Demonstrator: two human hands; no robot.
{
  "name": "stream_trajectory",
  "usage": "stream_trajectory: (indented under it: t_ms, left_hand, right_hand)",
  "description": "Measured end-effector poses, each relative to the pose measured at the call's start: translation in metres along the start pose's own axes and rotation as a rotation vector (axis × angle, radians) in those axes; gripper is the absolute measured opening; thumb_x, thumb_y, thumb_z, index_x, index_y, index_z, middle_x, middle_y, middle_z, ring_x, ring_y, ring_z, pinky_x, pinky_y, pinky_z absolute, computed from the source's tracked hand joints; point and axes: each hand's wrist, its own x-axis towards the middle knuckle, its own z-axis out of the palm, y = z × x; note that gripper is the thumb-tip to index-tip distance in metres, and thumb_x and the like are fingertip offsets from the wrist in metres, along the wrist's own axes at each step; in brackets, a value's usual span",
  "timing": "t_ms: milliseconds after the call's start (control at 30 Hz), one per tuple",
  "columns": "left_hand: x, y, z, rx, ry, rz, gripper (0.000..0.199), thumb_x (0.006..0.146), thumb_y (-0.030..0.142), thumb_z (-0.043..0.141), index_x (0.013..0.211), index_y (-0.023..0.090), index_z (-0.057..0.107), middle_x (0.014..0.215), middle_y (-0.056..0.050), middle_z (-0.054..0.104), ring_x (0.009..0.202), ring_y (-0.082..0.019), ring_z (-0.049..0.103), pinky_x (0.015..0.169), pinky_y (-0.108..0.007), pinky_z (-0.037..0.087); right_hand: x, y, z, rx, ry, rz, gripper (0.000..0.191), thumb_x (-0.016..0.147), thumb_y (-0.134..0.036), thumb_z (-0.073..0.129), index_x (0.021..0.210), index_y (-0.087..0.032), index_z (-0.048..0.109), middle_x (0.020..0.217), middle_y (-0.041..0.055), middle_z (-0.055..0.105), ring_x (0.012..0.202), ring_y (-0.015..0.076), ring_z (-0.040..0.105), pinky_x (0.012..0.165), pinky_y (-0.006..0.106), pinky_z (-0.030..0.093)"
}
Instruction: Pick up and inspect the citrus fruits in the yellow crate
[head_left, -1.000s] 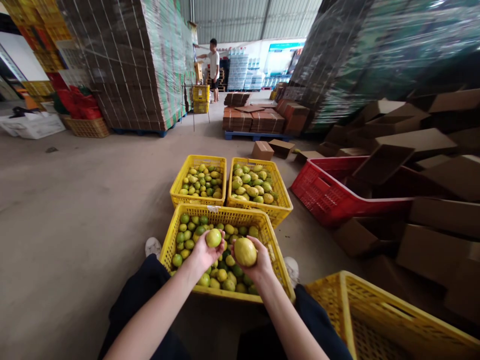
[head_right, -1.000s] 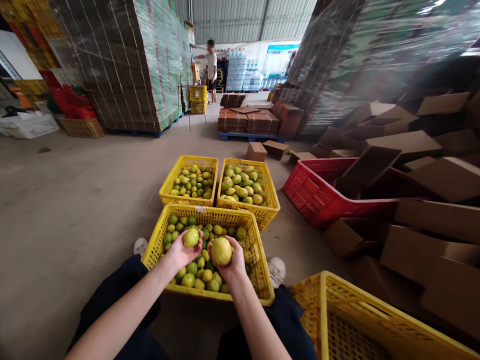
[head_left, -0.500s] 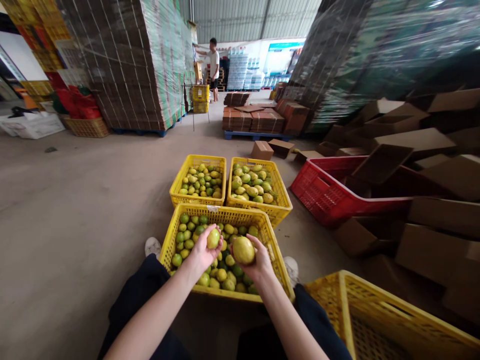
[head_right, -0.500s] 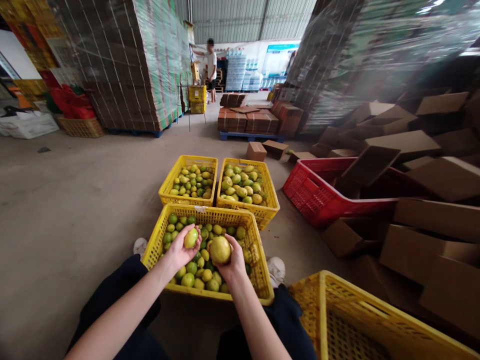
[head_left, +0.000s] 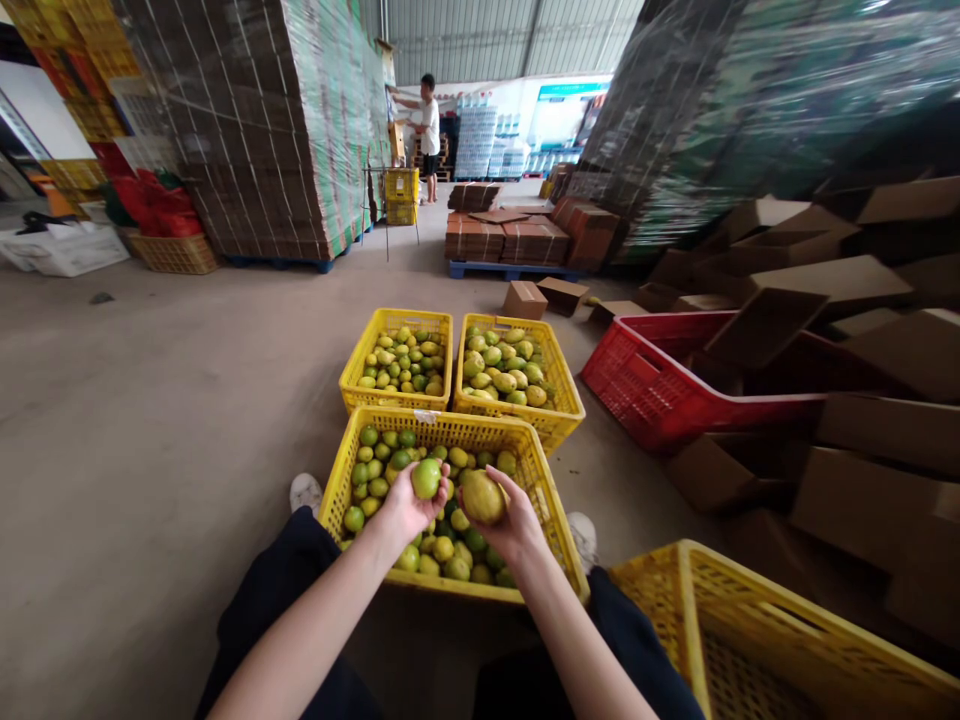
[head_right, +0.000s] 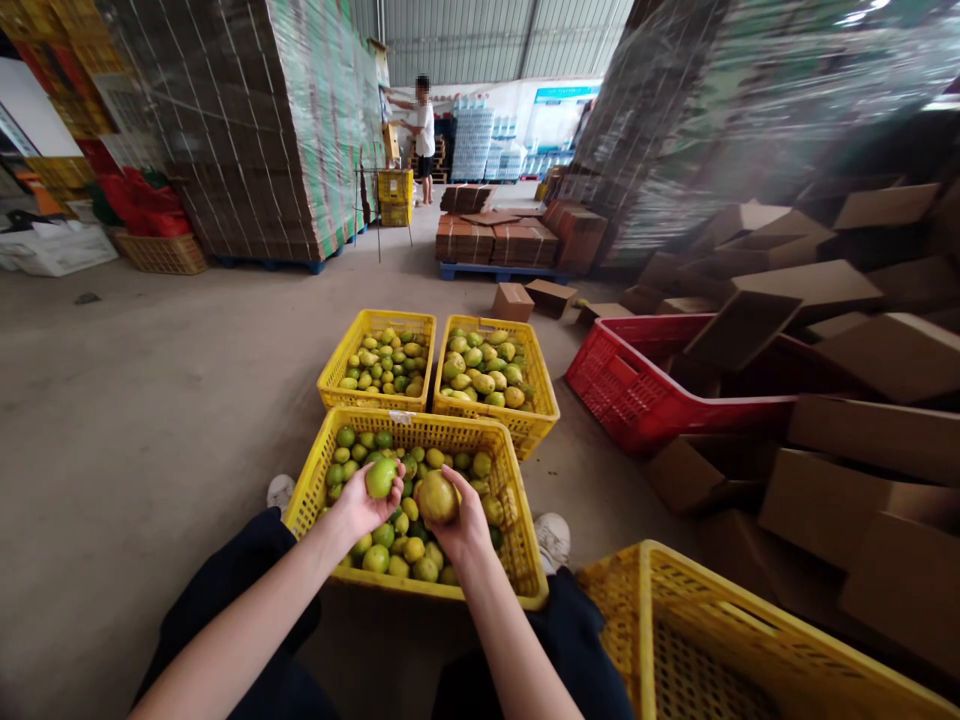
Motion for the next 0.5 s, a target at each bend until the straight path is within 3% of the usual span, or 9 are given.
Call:
stream_trajectory:
  t_ms: [200, 500]
  left_hand:
    - [0.0017, 0.0, -0.0013, -0.017, 0.018, -0.012, 0.025, 0.086, 0.02, 0.037, 0.097, 0.007, 0.055, 0.074, -0.009, 0.064, 0.049, -0.01, 0.054, 0.041, -0.017, 0.044]
    - [0.0054, -0.0034, -0.0025, 0.038, 0.04, 0.014, 0.023, 0.087, 0.022, 0.036, 0.087, 0.008, 0.055, 0.068, -0.006, 0.061, 0.05, -0.01, 0.055, 0.041, -0.018, 0.044]
  right_hand:
    - [0.0008, 0.0002, -0.0027, -0.025, -0.017, 0.034, 0.007, 0.073, -0.023, 0.055, 0.071, -0.017, 0.054, 0.053, 0.0016, 0.06, 0.048, 0.0149, 0.056, 0.051, 0.027, 0.047]
    - [0.0039, 0.0031, -0.0062, -0.07, -0.032, 0.046, 0.007, 0.071, -0.024, 0.053, 0.073, -0.018, 0.052, 0.052, 0.0008, 0.058, 0.046, 0.0169, 0.055, 0.047, 0.028, 0.043]
